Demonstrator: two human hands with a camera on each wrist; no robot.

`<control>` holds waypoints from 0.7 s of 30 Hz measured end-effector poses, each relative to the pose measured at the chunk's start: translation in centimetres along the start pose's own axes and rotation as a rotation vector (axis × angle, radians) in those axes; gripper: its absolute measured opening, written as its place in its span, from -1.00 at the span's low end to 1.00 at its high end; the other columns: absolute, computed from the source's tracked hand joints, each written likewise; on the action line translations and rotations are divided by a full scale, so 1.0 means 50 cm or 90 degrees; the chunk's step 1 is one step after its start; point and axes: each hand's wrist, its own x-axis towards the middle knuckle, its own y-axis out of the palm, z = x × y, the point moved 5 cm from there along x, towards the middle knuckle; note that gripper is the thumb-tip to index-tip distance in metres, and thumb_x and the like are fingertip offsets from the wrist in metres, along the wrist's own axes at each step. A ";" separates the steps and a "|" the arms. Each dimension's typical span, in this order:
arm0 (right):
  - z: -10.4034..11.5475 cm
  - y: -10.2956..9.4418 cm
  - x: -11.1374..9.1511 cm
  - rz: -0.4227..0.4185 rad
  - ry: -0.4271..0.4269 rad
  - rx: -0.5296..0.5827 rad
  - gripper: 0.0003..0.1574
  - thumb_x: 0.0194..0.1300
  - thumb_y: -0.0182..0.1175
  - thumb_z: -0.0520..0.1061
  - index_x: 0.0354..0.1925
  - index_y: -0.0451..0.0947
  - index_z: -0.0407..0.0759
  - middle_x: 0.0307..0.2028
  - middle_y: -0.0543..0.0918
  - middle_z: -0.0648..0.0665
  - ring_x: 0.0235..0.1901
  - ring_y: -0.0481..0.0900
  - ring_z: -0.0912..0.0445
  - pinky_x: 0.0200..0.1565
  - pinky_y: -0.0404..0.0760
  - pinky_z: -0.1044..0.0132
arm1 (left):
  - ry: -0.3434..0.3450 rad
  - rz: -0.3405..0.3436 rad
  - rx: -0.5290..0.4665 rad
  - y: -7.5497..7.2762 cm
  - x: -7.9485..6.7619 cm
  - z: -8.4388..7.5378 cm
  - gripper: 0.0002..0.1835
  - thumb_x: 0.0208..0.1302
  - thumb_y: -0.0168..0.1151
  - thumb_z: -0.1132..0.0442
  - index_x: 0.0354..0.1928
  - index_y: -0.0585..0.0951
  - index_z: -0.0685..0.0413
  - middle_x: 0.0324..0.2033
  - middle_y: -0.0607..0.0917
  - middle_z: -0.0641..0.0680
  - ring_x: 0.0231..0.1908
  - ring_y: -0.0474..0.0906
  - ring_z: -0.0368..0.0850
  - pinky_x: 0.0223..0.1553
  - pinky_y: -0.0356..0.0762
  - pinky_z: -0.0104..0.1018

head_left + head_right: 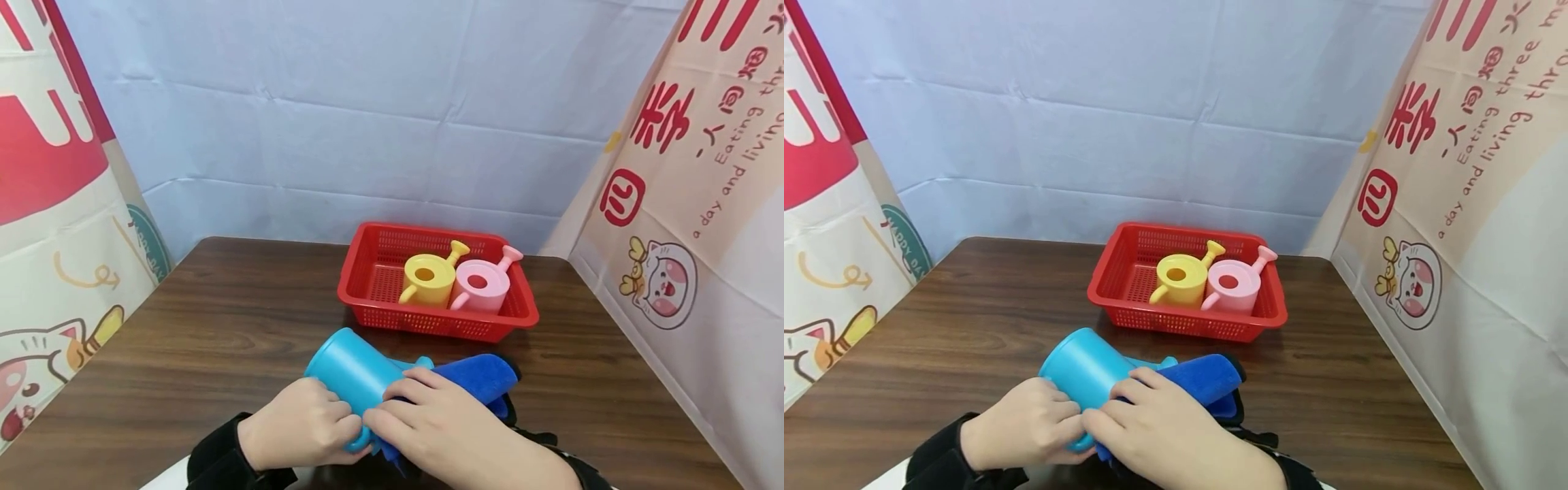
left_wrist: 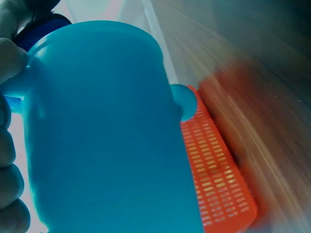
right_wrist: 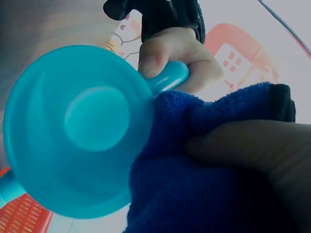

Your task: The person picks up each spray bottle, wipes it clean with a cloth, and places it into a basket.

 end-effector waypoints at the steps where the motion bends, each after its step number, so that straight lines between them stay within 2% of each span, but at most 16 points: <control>1: -0.001 0.002 0.004 0.017 0.013 -0.005 -0.25 -0.05 0.45 0.06 0.07 0.37 -0.05 -0.20 0.61 0.11 -0.12 0.50 0.21 0.04 0.40 0.31 | 0.009 0.006 0.009 0.003 0.002 0.000 -0.59 0.16 0.23 -0.10 -0.64 0.31 -0.11 -0.77 0.19 -0.18 -0.75 0.01 -0.40 -0.62 -0.14 -0.61; 6: -0.013 0.017 0.023 0.106 0.056 -0.034 0.09 -0.04 0.44 0.07 0.36 0.13 -0.13 -0.24 0.64 0.10 -0.18 0.52 0.20 -0.02 0.45 0.31 | 0.034 0.037 0.056 0.018 0.010 0.000 -0.65 0.13 0.25 -0.09 -0.58 0.40 -0.08 -0.73 0.33 -0.19 -0.72 0.21 -0.41 -0.63 0.06 -0.64; 9: -0.020 0.028 0.037 0.155 0.069 -0.042 0.16 -0.01 0.41 0.09 0.41 0.02 -0.11 -0.23 0.64 0.12 -0.17 0.52 0.21 -0.02 0.44 0.32 | 0.034 0.050 0.077 0.026 0.008 0.000 -0.66 0.13 0.25 -0.11 -0.58 0.44 -0.09 -0.68 0.40 -0.19 -0.66 0.30 -0.41 -0.58 0.21 -0.65; 11: -0.024 0.036 0.046 0.174 0.067 -0.056 0.16 0.00 0.39 0.12 0.41 0.01 -0.11 -0.23 0.65 0.13 -0.17 0.53 0.22 -0.01 0.43 0.34 | 0.026 0.058 0.084 0.029 0.005 0.001 -0.65 0.11 0.27 -0.13 -0.60 0.46 -0.10 -0.67 0.40 -0.18 -0.63 0.30 -0.41 -0.55 0.26 -0.64; 13: -0.026 0.042 0.054 0.167 0.056 -0.080 0.13 0.00 0.39 0.13 0.40 0.06 -0.11 -0.25 0.65 0.13 -0.20 0.53 0.22 -0.03 0.43 0.36 | 0.023 0.060 0.098 0.032 0.002 0.002 -0.64 0.10 0.27 -0.13 -0.62 0.46 -0.10 -0.66 0.39 -0.17 -0.61 0.29 -0.39 -0.53 0.27 -0.61; 16: -0.029 0.048 0.065 0.126 0.036 -0.115 -0.04 0.01 0.39 0.12 0.30 0.23 -0.10 -0.31 0.65 0.14 -0.25 0.54 0.22 -0.09 0.45 0.38 | 0.024 0.057 0.110 0.036 0.001 0.002 -0.61 0.12 0.25 -0.13 -0.68 0.41 -0.13 -0.69 0.32 -0.18 -0.63 0.25 -0.38 -0.56 0.19 -0.58; 18: -0.033 0.051 0.072 0.107 0.030 -0.118 -0.21 -0.01 0.41 0.12 0.15 0.36 -0.06 -0.33 0.65 0.14 -0.28 0.53 0.23 -0.15 0.46 0.41 | 0.021 0.053 0.102 0.040 0.002 0.003 -0.58 0.14 0.24 -0.11 -0.73 0.36 -0.16 -0.74 0.27 -0.19 -0.67 0.20 -0.39 -0.61 0.08 -0.58; 21: -0.042 0.057 0.082 0.110 0.027 -0.092 -0.47 -0.02 0.41 0.11 -0.12 0.45 -0.01 -0.36 0.62 0.15 -0.32 0.49 0.25 -0.21 0.46 0.46 | 0.022 0.046 0.080 0.044 0.003 0.003 -0.53 0.14 0.25 -0.08 -0.77 0.27 -0.19 -0.80 0.18 -0.20 -0.76 0.10 -0.41 -0.65 -0.10 -0.56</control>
